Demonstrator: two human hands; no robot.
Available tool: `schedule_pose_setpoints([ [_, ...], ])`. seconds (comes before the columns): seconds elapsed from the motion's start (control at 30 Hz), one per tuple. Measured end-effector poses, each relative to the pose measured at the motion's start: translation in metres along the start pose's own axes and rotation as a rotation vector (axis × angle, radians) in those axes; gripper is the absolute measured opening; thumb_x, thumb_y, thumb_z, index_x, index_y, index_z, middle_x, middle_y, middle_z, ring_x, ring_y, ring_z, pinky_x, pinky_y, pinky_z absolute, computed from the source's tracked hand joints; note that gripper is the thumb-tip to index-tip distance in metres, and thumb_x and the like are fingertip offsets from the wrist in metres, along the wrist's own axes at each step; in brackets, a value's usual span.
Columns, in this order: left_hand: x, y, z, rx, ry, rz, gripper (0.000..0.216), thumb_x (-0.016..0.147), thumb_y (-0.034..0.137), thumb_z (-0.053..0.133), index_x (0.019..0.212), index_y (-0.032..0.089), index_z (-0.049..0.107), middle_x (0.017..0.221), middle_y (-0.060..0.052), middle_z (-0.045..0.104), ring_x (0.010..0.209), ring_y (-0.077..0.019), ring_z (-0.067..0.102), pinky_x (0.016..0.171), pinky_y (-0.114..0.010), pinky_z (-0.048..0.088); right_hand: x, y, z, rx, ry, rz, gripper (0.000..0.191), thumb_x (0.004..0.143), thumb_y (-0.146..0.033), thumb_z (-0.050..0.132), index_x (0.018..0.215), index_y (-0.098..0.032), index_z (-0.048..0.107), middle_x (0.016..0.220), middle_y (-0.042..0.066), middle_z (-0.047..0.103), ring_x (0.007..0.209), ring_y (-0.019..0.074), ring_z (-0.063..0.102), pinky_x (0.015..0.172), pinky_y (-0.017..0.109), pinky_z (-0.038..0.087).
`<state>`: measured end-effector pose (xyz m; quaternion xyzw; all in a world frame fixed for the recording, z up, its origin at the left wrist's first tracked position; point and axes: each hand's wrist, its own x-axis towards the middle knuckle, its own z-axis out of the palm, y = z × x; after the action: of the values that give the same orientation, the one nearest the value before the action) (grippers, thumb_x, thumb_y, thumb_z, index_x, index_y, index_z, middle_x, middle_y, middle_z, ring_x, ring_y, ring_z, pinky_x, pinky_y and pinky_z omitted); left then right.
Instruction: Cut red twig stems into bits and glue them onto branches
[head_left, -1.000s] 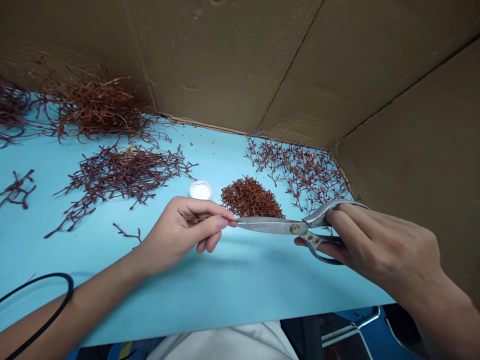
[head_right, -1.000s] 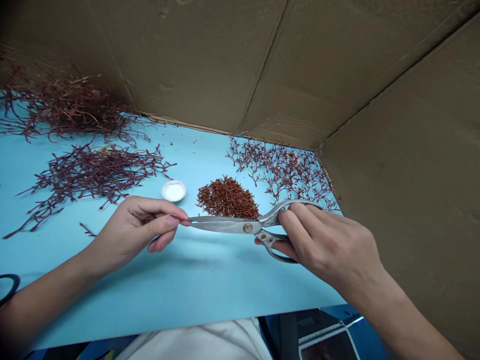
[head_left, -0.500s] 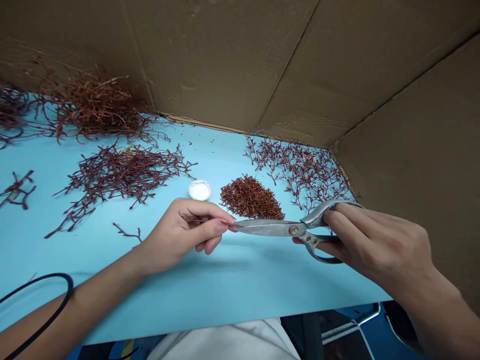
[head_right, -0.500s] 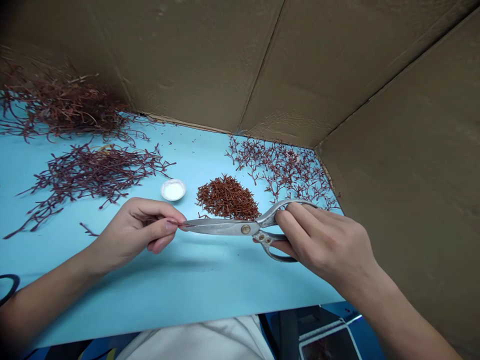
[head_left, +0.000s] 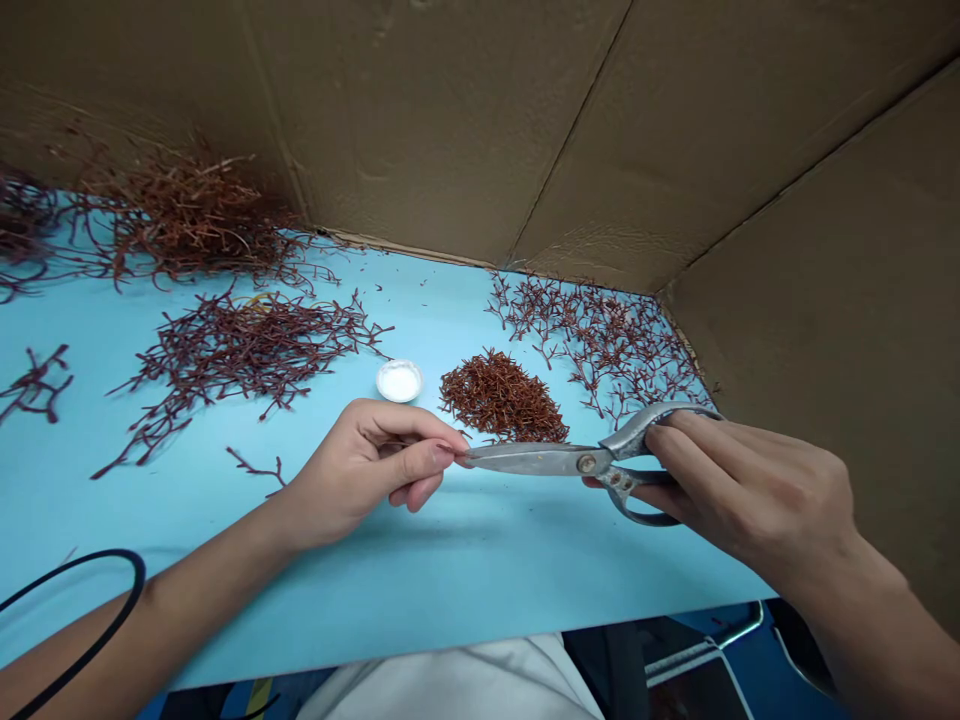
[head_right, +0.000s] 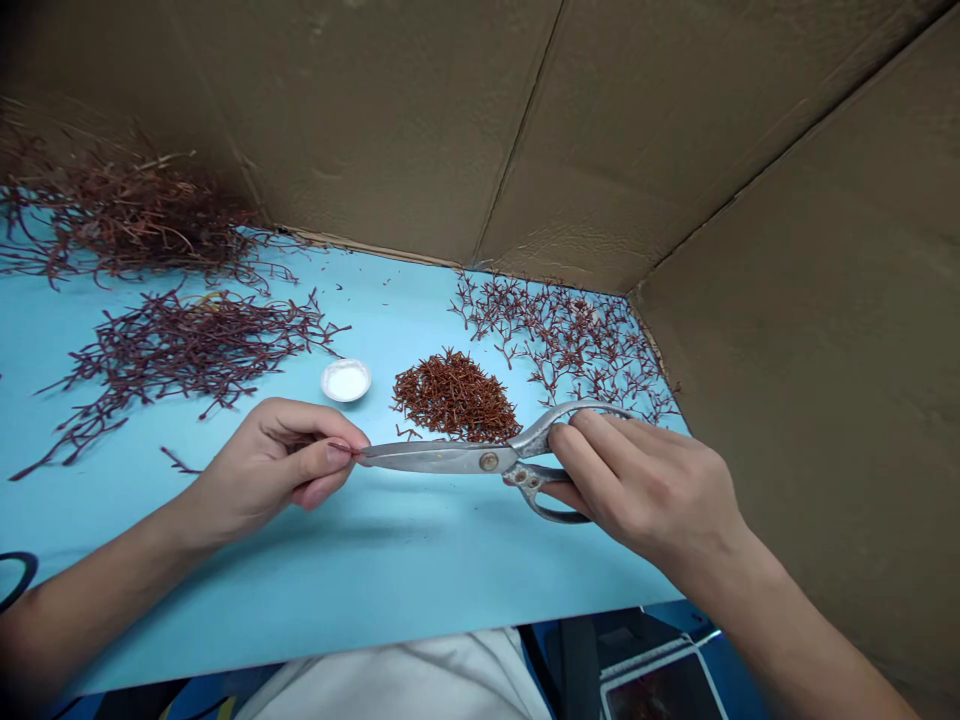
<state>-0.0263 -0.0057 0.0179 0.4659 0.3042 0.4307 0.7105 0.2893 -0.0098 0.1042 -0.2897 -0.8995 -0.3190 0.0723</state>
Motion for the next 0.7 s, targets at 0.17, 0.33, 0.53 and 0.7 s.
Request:
schedule_pose_setpoints([
  [0.17, 0.0, 0.002, 0.0, -0.026, -0.008, 0.003, 0.009, 0.09, 0.026, 0.079, 0.09, 0.023, 0.088, 0.048, 0.002, 0.059, 0.044, -0.0074, 0.043, 0.044, -0.019, 0.032, -0.001, -0.001, -0.002, -0.025, -0.026, 0.01, 0.057, 0.113, -0.046, 0.038, 0.068, -0.019, 0.06, 0.061, 0.003, 0.059, 0.054, 0.0146, 0.052, 0.055, 0.031, 0.034],
  [0.33, 0.0, 0.005, 0.002, -0.017, 0.012, 0.009, 0.012, 0.089, 0.02, 0.078, 0.088, 0.025, 0.088, 0.047, 0.002, 0.059, 0.043, -0.0066, 0.043, 0.043, -0.018, 0.031, -0.004, -0.002, -0.004, -0.03, -0.048, 0.006, 0.053, 0.112, -0.045, 0.043, 0.068, -0.02, 0.06, 0.063, 0.002, 0.061, 0.054, 0.0148, 0.053, 0.055, 0.032, 0.034],
  [0.53, -0.001, 0.011, 0.005, 0.039, 0.034, 0.041, 0.018, 0.086, 0.014, 0.076, 0.087, 0.025, 0.089, 0.046, 0.003, 0.061, 0.041, -0.0066, 0.048, 0.042, -0.017, 0.034, -0.006, -0.002, -0.007, -0.063, -0.053, 0.005, 0.05, 0.111, -0.041, 0.047, 0.066, -0.021, 0.057, 0.062, 0.002, 0.058, 0.055, 0.0151, 0.052, 0.056, 0.032, 0.033],
  [0.7, -0.001, 0.014, 0.006, 0.141, 0.069, 0.088, 0.016, 0.085, 0.013, 0.074, 0.086, 0.022, 0.088, 0.046, 0.002, 0.062, 0.042, -0.0074, 0.051, 0.043, -0.017, 0.037, -0.006, -0.004, -0.01, -0.079, -0.054, 0.006, 0.048, 0.11, -0.038, 0.05, 0.066, -0.021, 0.058, 0.062, 0.001, 0.058, 0.055, 0.0152, 0.051, 0.054, 0.031, 0.033],
])
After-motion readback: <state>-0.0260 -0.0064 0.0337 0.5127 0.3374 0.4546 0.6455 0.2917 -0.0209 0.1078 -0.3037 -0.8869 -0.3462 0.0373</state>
